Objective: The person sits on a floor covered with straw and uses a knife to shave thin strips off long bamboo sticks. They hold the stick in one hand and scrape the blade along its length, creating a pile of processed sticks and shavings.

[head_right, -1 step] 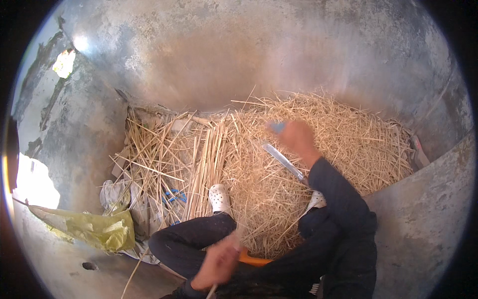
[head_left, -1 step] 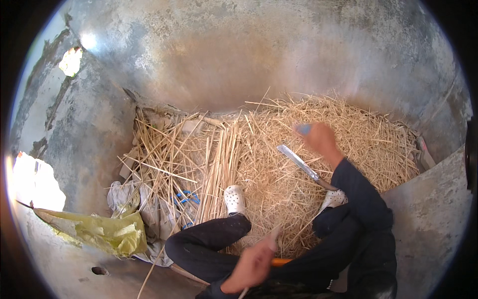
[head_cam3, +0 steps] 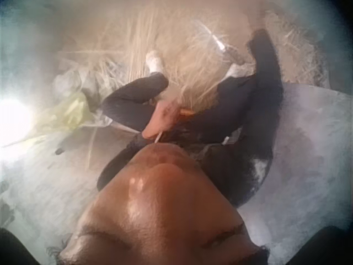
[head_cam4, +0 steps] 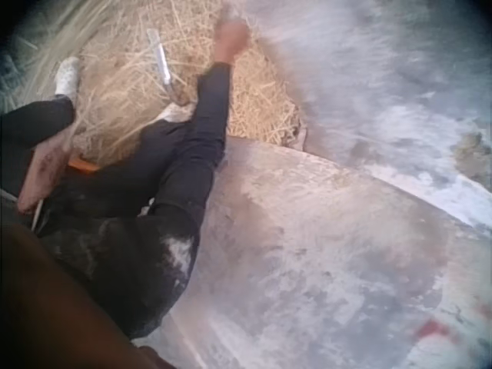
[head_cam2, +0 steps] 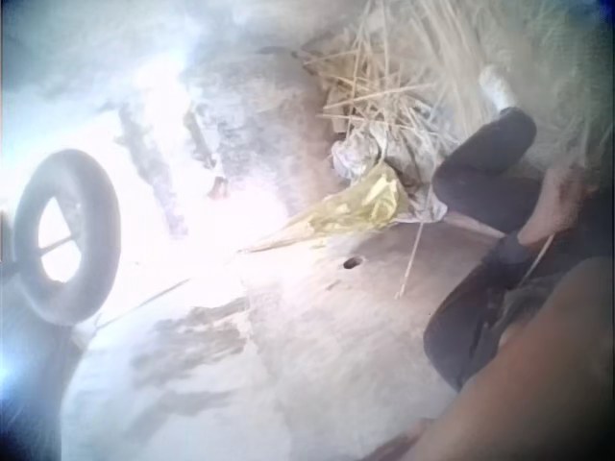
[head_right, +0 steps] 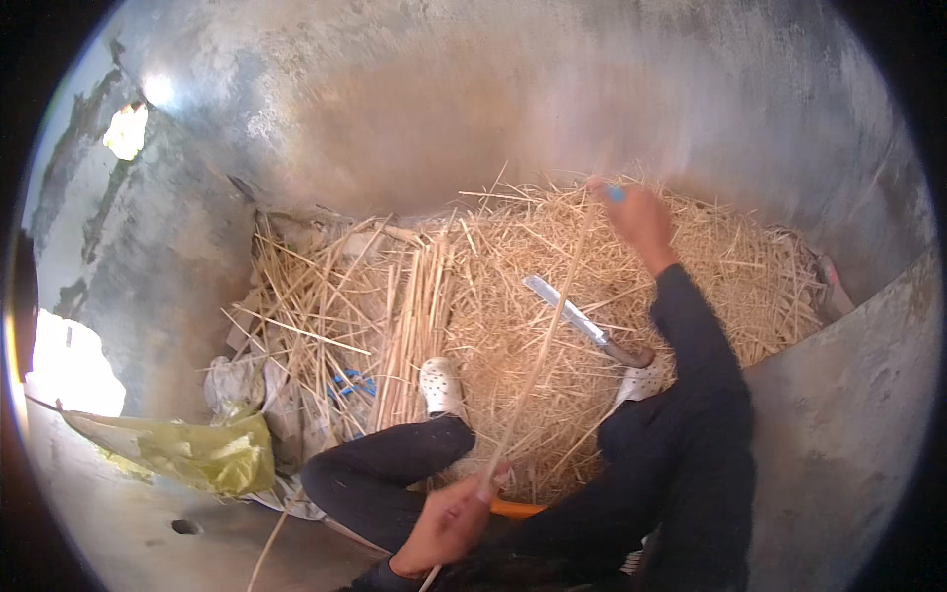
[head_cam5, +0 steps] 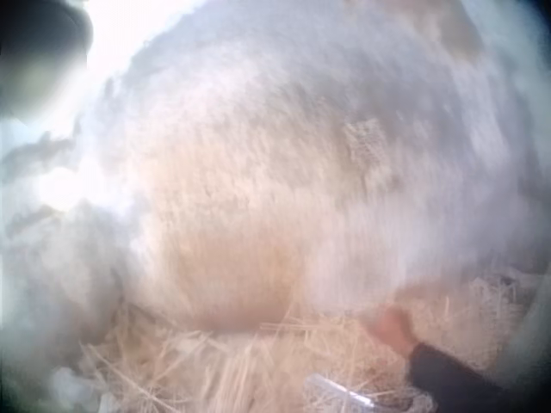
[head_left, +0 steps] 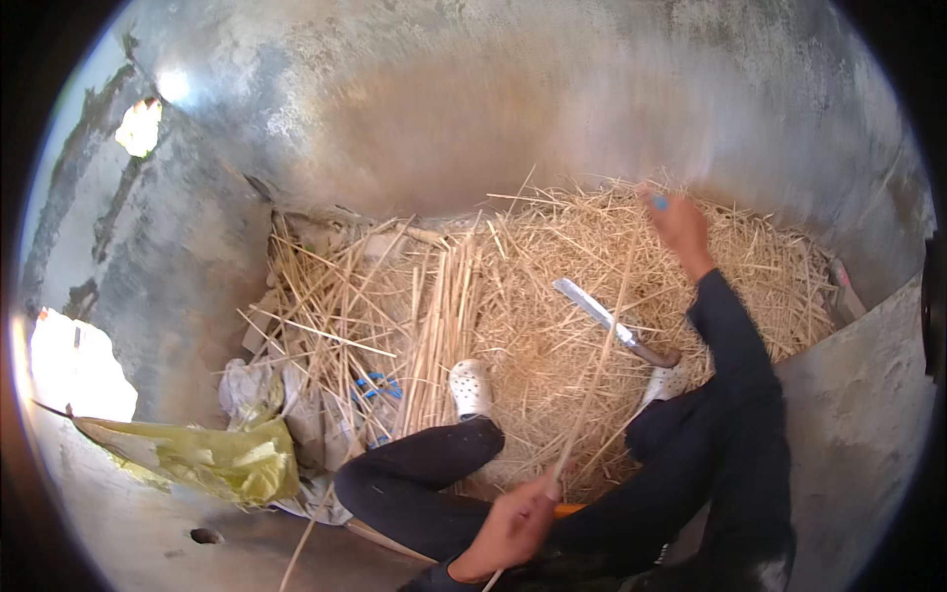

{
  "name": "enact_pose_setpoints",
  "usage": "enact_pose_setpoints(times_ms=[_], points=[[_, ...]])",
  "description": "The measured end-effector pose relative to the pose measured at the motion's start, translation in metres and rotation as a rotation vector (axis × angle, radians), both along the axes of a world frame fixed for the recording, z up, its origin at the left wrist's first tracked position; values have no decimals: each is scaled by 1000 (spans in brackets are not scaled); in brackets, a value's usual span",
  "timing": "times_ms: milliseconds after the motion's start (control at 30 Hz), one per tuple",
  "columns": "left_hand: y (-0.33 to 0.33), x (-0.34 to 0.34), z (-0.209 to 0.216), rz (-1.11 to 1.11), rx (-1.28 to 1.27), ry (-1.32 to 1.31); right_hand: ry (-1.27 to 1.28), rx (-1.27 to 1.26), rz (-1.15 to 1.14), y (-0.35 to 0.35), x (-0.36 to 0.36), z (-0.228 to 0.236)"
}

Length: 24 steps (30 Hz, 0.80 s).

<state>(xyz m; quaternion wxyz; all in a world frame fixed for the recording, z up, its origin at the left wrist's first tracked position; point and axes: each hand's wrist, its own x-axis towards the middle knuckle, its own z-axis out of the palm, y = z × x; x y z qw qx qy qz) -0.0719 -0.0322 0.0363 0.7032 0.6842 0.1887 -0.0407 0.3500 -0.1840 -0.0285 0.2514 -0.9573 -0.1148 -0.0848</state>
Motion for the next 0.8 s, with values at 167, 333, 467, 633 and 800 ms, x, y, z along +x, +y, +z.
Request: enact_pose_setpoints(times_ms=[167, 333, 467, 633, 800], points=[[34, 1, 1, 235, -26, -26, -84, 185, 212, -11, -47, 10], [29, 18, -2, 199, -28, -102, -120, 114, 805, 37, -174, 28], [13, 27, 7, 147, -13, -63, -260, 104, 924, 49, -197, 22], [4, 33, 12, 103, -6, -40, -198, 106, 665, 47, -150, 24], [12, 30, 5, 100, 117, -59, -268, 78, 806, 59, -182, 19]])
